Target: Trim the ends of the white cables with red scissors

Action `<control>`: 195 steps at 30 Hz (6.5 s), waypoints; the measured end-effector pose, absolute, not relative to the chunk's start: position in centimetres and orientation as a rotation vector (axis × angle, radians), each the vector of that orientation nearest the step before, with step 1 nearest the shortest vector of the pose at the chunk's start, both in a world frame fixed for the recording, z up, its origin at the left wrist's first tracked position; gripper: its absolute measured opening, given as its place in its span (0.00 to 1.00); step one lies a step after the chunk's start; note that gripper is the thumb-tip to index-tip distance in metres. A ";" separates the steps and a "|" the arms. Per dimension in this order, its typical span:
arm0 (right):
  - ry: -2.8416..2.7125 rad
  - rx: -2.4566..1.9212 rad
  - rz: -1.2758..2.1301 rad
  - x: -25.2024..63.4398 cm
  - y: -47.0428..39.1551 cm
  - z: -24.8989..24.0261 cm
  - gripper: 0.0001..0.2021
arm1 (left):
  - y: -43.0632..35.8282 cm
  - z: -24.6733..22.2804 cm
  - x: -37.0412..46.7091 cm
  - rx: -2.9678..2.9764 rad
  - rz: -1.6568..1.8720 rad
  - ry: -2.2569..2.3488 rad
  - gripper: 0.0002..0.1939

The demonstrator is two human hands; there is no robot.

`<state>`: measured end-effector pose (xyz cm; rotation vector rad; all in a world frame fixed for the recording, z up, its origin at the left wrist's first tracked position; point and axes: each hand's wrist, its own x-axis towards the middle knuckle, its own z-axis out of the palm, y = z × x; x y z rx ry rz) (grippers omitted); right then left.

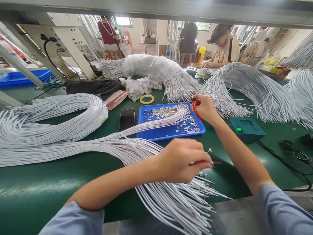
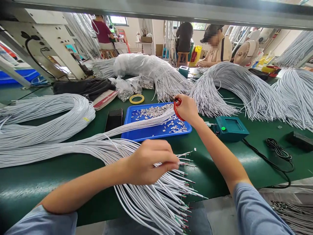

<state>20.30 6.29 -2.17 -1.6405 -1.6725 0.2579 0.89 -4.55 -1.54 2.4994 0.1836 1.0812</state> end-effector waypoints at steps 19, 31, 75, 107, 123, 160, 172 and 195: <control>-1.410 -1.210 0.263 19.6 4.7 -0.7 0.06 | 7.1 -6.6 -0.3 2.889 -0.065 1.448 0.13; -1.345 -1.045 0.267 19.1 4.2 -0.2 0.05 | 8.4 -6.7 -0.8 2.578 0.462 1.473 0.14; -1.462 -0.803 0.668 15.8 -3.0 2.1 0.09 | -0.6 -0.5 0.0 1.892 1.515 0.677 0.11; -1.438 -1.262 0.563 18.1 5.4 -2.1 0.11 | 0.0 -0.3 0.0 1.579 1.423 0.649 0.11; -1.509 -0.810 0.656 16.1 -2.8 2.1 0.11 | -0.5 -0.7 0.2 1.842 1.507 0.578 0.04; -1.830 -1.081 -0.087 16.0 -2.0 1.1 0.12 | 1.1 0.6 -1.0 1.948 1.641 0.707 0.06; -1.912 -1.118 0.007 15.6 -2.2 0.7 0.15 | 0.8 0.0 -0.8 2.065 1.640 0.624 0.06; -1.873 -1.141 0.169 15.5 -3.1 1.4 0.15 | 0.3 0.4 -0.8 2.296 1.795 0.587 0.06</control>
